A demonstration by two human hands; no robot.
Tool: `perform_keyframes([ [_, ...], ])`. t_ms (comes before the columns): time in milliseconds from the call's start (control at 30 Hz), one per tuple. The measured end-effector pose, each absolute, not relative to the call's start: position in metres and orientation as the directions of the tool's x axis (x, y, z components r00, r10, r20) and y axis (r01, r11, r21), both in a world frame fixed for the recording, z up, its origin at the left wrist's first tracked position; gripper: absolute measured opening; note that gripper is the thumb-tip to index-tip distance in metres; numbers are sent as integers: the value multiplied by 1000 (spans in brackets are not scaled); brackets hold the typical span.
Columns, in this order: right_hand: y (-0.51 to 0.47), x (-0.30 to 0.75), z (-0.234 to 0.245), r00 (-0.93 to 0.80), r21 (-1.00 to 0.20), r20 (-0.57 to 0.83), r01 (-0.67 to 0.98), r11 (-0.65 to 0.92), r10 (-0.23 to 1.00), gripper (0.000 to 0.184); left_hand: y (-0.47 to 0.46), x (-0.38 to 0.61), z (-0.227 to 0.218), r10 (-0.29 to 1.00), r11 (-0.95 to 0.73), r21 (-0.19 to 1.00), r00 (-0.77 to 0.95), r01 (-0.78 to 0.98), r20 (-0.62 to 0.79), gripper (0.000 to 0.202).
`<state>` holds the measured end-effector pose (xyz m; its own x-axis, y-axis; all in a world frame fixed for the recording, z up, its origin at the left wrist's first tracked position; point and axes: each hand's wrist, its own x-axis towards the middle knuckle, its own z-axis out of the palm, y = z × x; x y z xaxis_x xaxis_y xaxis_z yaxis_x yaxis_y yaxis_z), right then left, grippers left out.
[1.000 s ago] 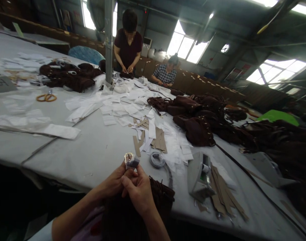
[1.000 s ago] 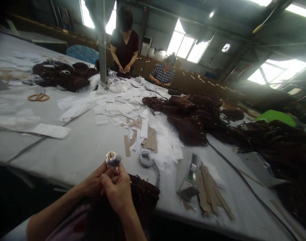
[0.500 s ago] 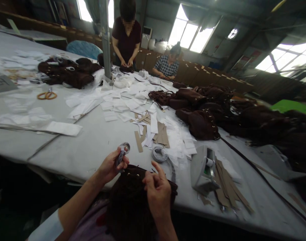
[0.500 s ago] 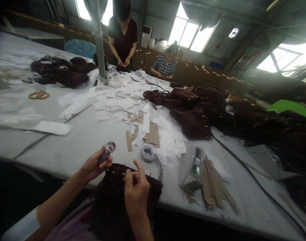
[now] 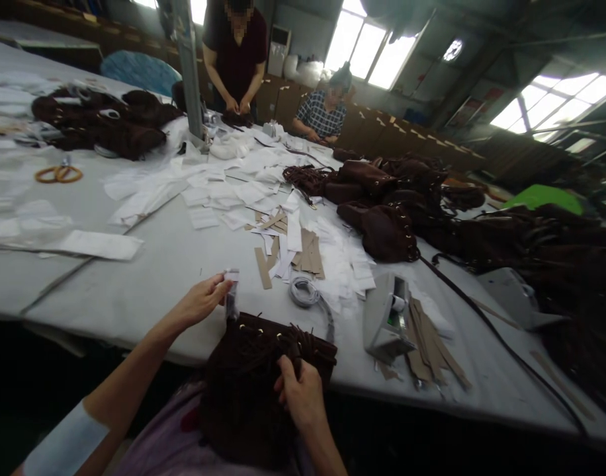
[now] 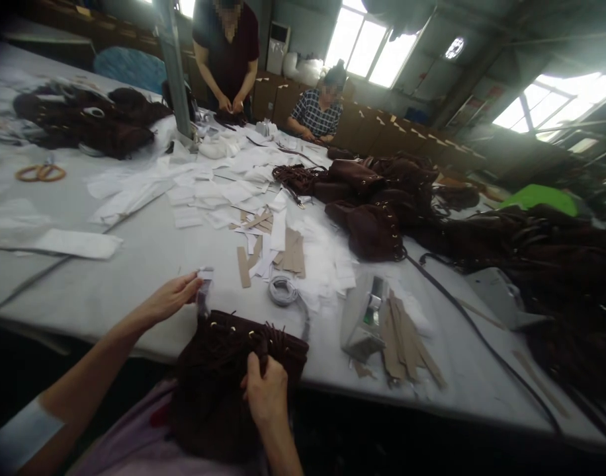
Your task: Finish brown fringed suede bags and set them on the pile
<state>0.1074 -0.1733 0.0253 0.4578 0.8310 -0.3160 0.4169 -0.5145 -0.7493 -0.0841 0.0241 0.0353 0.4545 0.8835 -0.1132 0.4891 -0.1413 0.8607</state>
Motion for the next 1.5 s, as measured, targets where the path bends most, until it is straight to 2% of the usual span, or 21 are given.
perform_keyframes([
  [67,-179,99,17,441,-598,-160,668,-442,883,38,17,-102,42,935,-123,734,327,668,-140,44],
  [133,-183,93,11,389,-377,-26,849,-370,921,33,0,-110,50,975,-81,644,195,761,-108,44],
  [200,-184,90,7,338,-233,33,918,-321,941,30,-25,-101,57,962,-72,699,234,711,-139,48],
  [233,-184,90,6,313,-200,55,934,-297,948,28,-39,-91,58,920,-80,765,343,639,-190,49],
  [300,-183,90,5,255,-173,89,956,-238,963,23,-63,-63,56,758,-75,854,586,514,-286,46],
  [333,-183,91,6,220,-170,96,964,-202,971,21,-72,-47,53,704,-92,870,649,484,-287,42],
  [400,-184,98,10,151,-189,96,973,-131,984,15,-82,-22,43,680,-155,873,691,463,-246,37],
  [467,-187,107,18,105,-235,121,969,-74,987,14,-81,-6,33,661,-134,887,707,441,-252,39],
  [600,-184,125,36,62,-313,303,949,38,951,27,-69,-6,20,505,195,937,790,289,-348,42],
  [700,-175,130,38,22,-320,337,943,92,941,33,-65,-14,17,456,398,901,816,171,-356,44],
  [867,-161,141,19,-58,-270,324,951,151,944,49,-68,-18,11,444,495,865,833,79,-330,40],
  [933,-159,156,11,-33,-195,350,975,107,936,51,-70,-18,8,436,517,853,835,72,-335,38],
  [967,-160,166,9,27,-155,373,987,34,927,50,-70,-19,7,433,528,846,835,71,-341,37],
  [1067,-169,200,14,316,-105,464,947,-303,828,52,-71,-20,6,423,557,828,838,61,-346,34],
  [1133,-181,215,26,481,-164,512,868,-468,712,57,-71,-21,5,419,589,808,841,36,-342,33],
  [1200,-193,212,40,616,-342,492,786,-515,615,57,-71,-20,5,420,625,781,841,3,-340,34],
  [1233,-197,204,45,688,-479,407,721,-501,601,56,-72,-19,4,425,640,769,840,-15,-337,35],
  [1267,-200,191,48,731,-618,261,628,-472,630,55,-74,-17,4,431,650,759,839,-33,-333,36],
  [1333,-199,160,48,629,-809,-143,370,-456,764,61,-78,-15,4,435,670,740,841,-64,-322,37],
  [1367,-195,143,46,548,-848,-254,269,-456,797,65,-81,-15,4,428,680,729,848,-74,-313,37],
  [1500,-171,102,30,322,-906,-367,90,-414,873,67,-94,-18,8,379,687,723,882,-66,-280,44],
])
